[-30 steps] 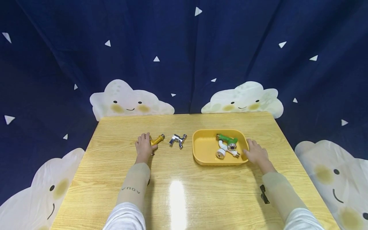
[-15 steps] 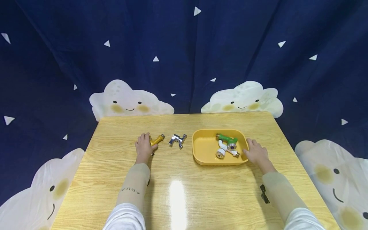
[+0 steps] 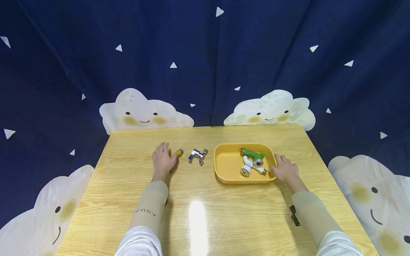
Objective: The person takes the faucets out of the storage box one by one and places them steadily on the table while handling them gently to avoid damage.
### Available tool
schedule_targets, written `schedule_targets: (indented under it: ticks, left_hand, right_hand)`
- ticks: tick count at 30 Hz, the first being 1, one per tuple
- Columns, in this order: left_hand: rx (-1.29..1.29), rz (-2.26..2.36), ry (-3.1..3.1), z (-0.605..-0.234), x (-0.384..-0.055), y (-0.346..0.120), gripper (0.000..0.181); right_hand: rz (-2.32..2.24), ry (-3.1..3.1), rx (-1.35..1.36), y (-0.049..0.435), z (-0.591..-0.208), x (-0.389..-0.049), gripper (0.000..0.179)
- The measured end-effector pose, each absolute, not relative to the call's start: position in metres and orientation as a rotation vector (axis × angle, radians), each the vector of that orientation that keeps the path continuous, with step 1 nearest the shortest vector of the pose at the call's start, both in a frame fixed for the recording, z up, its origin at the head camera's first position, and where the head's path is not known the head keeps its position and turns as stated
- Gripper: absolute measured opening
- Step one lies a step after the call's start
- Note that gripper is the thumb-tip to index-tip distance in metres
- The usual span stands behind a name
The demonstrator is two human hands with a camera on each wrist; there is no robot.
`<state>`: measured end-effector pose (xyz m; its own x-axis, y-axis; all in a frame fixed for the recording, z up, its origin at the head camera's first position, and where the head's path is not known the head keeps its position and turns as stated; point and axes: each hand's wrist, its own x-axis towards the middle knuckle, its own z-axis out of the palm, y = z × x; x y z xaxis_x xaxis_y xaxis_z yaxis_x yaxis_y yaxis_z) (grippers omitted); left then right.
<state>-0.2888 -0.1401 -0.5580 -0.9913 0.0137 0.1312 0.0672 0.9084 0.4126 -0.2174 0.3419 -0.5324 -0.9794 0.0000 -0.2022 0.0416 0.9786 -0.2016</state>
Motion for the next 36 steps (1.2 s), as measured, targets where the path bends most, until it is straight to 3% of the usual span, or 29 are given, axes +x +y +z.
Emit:
schedule_targets:
  ticks: [36]
  left_hand:
    - [-0.709,-0.501,-2.871,-0.515,-0.299,-0.004,0.06]
  right_hand:
    - [-0.33,2.925,0.034,0.342,-0.534,-0.218,0.063]
